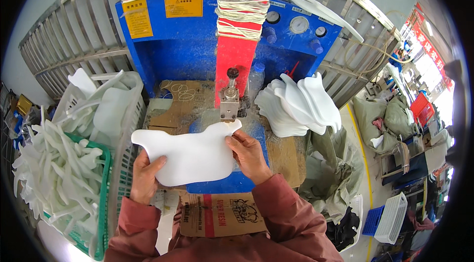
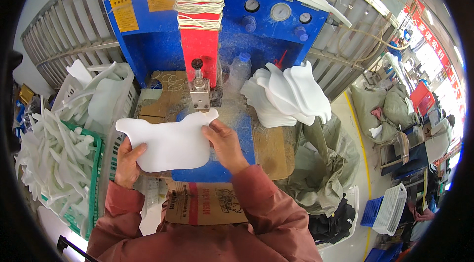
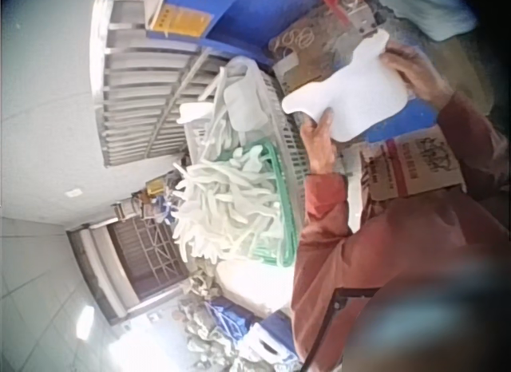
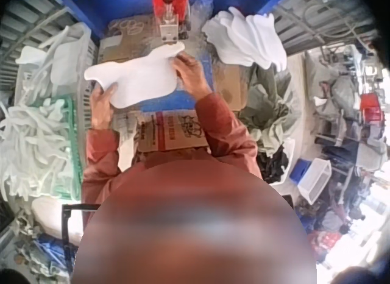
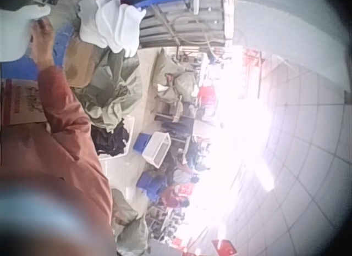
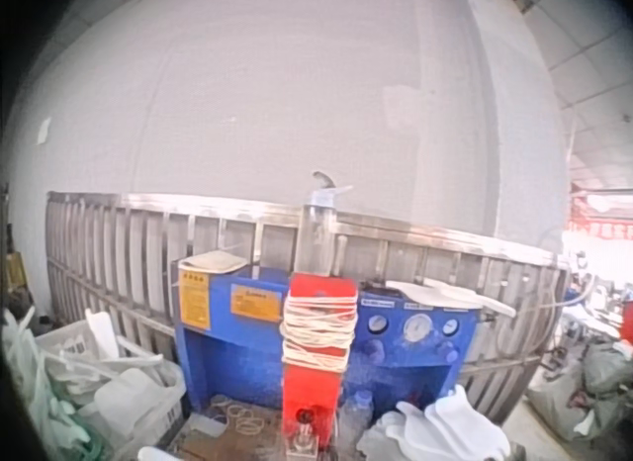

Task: The person repeatedly picks white foam pieces from a basket, places them under a press to trim edges, and returns the trimmed pieces to the basket. The cycle of pick, press, and return is performed continuously throughout the clip.

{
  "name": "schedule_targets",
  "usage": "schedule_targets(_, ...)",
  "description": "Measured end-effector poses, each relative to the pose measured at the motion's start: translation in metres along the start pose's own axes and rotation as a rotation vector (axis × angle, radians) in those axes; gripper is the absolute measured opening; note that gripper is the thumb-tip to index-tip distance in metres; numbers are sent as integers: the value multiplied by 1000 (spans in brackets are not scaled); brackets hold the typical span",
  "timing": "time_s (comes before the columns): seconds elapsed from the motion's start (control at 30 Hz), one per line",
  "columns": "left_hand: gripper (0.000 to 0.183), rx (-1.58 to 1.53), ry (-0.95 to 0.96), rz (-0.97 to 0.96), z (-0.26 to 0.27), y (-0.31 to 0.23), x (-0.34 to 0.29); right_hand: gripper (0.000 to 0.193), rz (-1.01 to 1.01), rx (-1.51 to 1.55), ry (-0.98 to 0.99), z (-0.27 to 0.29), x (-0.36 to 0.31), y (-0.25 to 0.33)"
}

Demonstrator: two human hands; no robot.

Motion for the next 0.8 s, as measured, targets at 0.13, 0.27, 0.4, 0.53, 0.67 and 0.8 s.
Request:
schedule_targets(0.13, 48, 8, 27, 20, -8, 4, 7, 33, 17, 0, -30, 12, 0, 2)
schedule_targets(0.27, 49, -30, 67, 15, -20, 8, 16, 33, 16, -32, -45, 25, 3, 5)
schedule_targets(0.4, 48, -16, 78, 58, -27, 14, 27, 32, 43, -9, -84, 36, 3, 12)
schedule_targets(0.53, 46, -10, 121, 76, -36, 18, 36, 33, 12, -46, -119, 48, 1, 18)
schedule_targets(0.67, 44, -10, 147, 92, -46, 23, 41, 34, 61, -21, -133, 55, -2, 26)
schedule_targets(0.8, 44, -11, 184, 92, -57, 28, 45, 34, 100, -33, -162, 62, -5, 34)
Point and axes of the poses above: each hand's wrist, its own x-axis towards the middle knuckle, its own z-axis out of the back of the hand, y = z × x, the point moved 6 cm from there along x, towards the middle knuckle, and after that the axes turned 10 degrees about -x, right-handed, at the moved point
